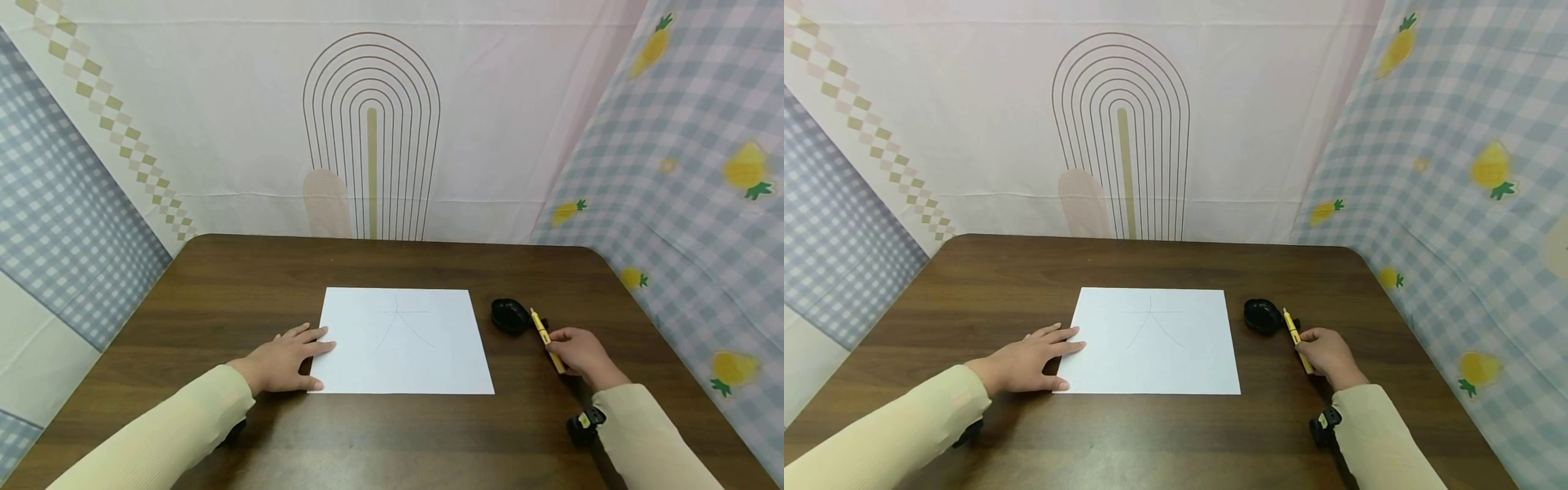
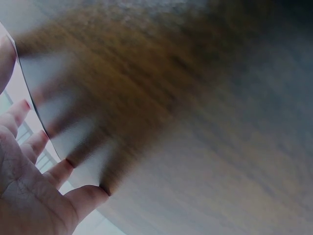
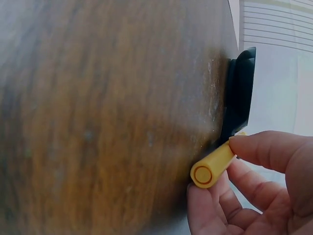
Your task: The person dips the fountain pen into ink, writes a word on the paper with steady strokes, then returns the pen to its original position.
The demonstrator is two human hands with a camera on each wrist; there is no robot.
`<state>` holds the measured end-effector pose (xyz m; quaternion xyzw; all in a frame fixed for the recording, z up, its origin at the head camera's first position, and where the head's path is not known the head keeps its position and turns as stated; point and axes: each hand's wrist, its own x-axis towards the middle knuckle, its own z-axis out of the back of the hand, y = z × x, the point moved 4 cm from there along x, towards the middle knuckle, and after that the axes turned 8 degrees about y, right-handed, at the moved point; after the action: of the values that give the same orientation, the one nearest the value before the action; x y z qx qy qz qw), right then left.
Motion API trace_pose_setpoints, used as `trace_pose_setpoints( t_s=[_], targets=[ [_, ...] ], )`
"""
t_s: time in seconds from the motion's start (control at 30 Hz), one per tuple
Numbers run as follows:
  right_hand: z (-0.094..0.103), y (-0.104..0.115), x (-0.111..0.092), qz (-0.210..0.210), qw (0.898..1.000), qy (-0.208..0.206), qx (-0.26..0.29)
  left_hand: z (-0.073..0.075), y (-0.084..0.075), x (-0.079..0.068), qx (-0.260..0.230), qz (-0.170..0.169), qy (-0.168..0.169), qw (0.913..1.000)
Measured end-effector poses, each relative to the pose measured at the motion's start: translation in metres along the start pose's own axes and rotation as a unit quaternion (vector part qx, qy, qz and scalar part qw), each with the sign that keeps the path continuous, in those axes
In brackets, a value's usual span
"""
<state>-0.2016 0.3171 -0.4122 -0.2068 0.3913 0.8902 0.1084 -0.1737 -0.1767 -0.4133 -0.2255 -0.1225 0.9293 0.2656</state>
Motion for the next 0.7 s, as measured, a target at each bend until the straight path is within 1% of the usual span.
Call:
trace_pose_setpoints(
  t_s=[0.47, 0.7],
  targets=[
    [0.0004, -0.0002, -0.0008, 0.0, 1.0, 0.019, 0.0, -0.0001, 0.0001, 0.0014, -0.006, 0.002, -0.003, 1.0],
    [0.0005, -0.0002, -0.0022, 0.008, 1.0, 0.02, 0.01, 0.0006, 0.0004, 0.0033, -0.013, 0.012, -0.001, 0.9999]
  ],
)
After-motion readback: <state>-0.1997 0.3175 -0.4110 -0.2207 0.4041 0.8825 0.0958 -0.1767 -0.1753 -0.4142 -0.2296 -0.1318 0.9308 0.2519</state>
